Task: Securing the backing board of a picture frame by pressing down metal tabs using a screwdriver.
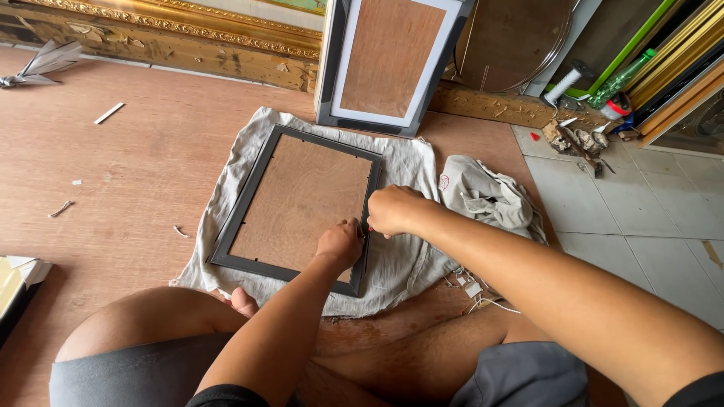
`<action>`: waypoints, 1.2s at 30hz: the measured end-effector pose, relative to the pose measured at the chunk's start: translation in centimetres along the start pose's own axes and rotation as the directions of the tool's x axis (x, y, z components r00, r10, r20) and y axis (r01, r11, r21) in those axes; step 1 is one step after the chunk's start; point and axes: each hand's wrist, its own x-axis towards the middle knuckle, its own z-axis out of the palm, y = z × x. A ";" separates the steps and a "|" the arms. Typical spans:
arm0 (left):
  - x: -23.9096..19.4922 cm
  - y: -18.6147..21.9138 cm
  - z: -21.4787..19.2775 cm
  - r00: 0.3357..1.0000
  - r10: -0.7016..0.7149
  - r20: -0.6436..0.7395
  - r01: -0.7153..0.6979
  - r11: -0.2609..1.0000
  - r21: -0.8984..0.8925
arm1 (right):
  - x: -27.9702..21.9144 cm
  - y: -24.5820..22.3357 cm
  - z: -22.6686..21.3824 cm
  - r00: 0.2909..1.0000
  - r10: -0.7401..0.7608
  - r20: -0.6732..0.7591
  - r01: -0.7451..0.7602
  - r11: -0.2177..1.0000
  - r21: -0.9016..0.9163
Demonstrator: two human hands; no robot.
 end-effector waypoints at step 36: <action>1.3 -0.9 -0.2 0.998 -0.034 0.047 0.039 0.993 -0.109 | -0.8 1.6 1.5 0.885 -0.418 -0.205 0.383 0.904 -0.193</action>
